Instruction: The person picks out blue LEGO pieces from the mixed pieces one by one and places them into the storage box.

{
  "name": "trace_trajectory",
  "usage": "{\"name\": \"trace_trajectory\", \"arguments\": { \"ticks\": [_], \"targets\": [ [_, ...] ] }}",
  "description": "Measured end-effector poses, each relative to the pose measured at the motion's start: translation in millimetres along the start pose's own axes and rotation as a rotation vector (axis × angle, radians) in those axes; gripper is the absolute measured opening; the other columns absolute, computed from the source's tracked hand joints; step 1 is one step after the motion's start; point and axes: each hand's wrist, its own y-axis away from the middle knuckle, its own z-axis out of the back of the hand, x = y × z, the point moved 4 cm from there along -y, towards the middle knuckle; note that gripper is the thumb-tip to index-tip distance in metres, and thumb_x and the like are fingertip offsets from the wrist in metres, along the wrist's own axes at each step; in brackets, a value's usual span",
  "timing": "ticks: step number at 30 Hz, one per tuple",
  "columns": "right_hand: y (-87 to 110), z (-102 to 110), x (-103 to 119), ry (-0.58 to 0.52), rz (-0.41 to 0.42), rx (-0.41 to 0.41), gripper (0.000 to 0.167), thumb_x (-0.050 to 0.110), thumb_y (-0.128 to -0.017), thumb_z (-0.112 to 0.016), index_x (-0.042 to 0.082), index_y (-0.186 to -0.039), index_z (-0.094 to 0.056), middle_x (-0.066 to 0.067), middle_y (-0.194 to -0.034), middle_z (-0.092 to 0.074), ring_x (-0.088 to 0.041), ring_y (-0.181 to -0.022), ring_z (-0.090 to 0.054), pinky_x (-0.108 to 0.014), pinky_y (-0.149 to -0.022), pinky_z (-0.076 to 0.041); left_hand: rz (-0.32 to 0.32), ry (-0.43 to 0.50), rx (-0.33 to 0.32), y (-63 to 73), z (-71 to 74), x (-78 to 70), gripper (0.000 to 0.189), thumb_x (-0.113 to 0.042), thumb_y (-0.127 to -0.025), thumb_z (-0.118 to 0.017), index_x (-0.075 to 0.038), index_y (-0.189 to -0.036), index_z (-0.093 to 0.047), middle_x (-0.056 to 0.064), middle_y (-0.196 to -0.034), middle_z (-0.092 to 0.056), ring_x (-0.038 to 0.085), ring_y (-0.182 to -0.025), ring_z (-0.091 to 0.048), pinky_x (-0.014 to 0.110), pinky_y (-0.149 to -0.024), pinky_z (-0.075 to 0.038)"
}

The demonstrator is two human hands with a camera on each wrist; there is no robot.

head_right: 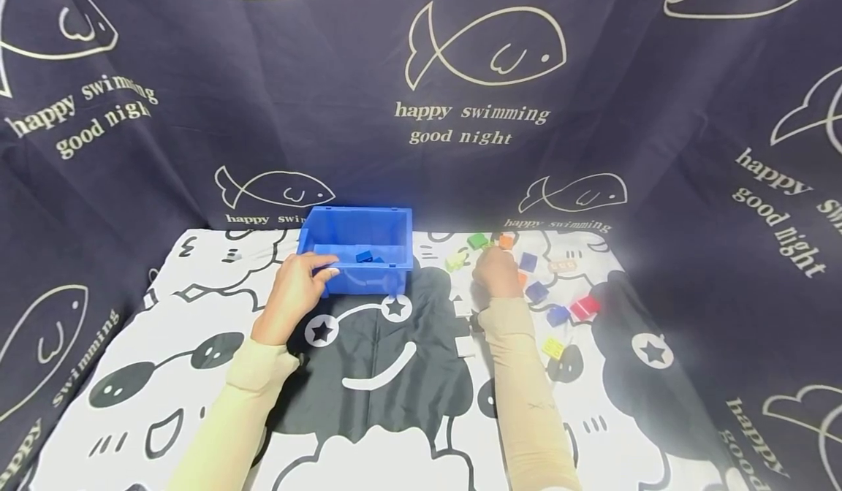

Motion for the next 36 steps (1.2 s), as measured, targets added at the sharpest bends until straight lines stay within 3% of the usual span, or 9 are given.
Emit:
{"name": "trace_trajectory", "arguments": {
  "ticks": [9,17,29,36],
  "targets": [
    [5.5,7,6,-0.024,0.002,-0.017,0.031,0.010,-0.078,-0.066,0.004,-0.108,-0.073,-0.020,-0.109,-0.070,-0.038,-0.097,-0.060,-0.046,-0.080,-0.049,0.002,-0.004,0.002,0.0,0.1,-1.1,0.021,-0.012,-0.090,-0.079,-0.006,-0.110,-0.081,0.015,-0.104,-0.077,0.041,-0.095,-0.065,0.051,-0.085,-0.049],
    [14.1,22,17,-0.057,0.034,-0.066,0.038,0.007,-0.075,-0.067,0.006,-0.112,-0.072,-0.023,-0.118,-0.069,-0.044,-0.108,-0.061,-0.053,-0.090,-0.050,0.004,-0.001,0.008,0.6,0.8,-0.9,0.021,-0.012,-0.090,-0.079,-0.006,-0.110,-0.081,0.016,-0.105,-0.077,0.043,-0.097,-0.066,0.052,-0.087,-0.049],
    [28.5,46,35,-0.132,0.127,-0.209,0.036,0.004,-0.074,-0.067,0.004,-0.109,-0.074,-0.022,-0.108,-0.073,-0.040,-0.095,-0.062,-0.052,-0.086,-0.051,-0.008,0.004,0.001,-2.2,2.9,-2.2,0.021,-0.012,-0.090,-0.079,-0.007,-0.110,-0.081,0.015,-0.105,-0.077,0.042,-0.098,-0.067,0.051,-0.087,-0.049],
    [33.8,58,50,-0.171,0.168,-0.235,0.031,0.005,-0.078,-0.068,0.005,-0.109,-0.074,-0.024,-0.112,-0.074,-0.041,-0.102,-0.064,-0.055,-0.090,-0.049,-0.009,0.007,-0.003,-0.8,1.6,-1.1,0.021,-0.011,-0.089,-0.079,-0.007,-0.110,-0.081,0.016,-0.104,-0.078,0.041,-0.096,-0.067,0.051,-0.087,-0.049]
  ]
}}
